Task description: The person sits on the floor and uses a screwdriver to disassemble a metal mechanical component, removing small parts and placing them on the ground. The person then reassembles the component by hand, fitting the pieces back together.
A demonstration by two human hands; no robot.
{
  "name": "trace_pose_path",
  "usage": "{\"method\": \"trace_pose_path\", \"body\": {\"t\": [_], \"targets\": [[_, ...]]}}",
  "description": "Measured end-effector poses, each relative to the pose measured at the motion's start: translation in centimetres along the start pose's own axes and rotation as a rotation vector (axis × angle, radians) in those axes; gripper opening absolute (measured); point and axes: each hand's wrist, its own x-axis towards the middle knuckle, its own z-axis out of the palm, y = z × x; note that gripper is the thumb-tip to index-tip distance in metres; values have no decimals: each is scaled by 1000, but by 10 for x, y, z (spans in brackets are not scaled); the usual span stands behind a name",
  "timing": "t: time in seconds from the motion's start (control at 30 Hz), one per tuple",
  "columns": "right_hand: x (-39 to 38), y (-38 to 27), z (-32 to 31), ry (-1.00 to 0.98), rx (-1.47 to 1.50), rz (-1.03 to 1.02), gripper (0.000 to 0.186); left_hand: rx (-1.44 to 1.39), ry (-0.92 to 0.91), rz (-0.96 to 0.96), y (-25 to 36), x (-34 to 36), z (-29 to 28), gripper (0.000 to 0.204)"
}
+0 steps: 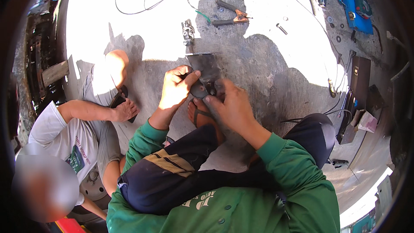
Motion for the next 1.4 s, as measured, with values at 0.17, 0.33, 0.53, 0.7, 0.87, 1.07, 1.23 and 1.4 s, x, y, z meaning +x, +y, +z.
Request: {"method": "trace_pose_path", "body": {"t": [0.17, 0.33, 0.53, 0.7, 0.87, 1.07, 1.23, 1.4], "targets": [[11, 37, 11, -47, 311, 228, 42, 4, 47, -24, -1, 1, 8, 20], [15, 21, 4, -133, 94, 193, 40, 143, 37, 26, -7, 0, 4, 18], [19, 32, 17, -75, -79, -4, 39, 238, 22, 115, -21, 5, -8, 16], [18, 37, 19, -83, -141, -59, 35, 237, 18, 135, -20, 4, -7, 17], [20, 29, 14, -170, -231, -53, 38, 208, 10, 140, -17, 5, -5, 18], [21, 23, 6, -200, -269, -55, 39, 260, 16, 108, -15, 5, -7, 17], [21, 23, 6, -165, -271, -78, 39, 276, 70, 141, -17, 8, -5, 18], [22, 25, 9, -147, -247, -73, 37, 255, 79, 208, -23, 11, -13, 19]]}}
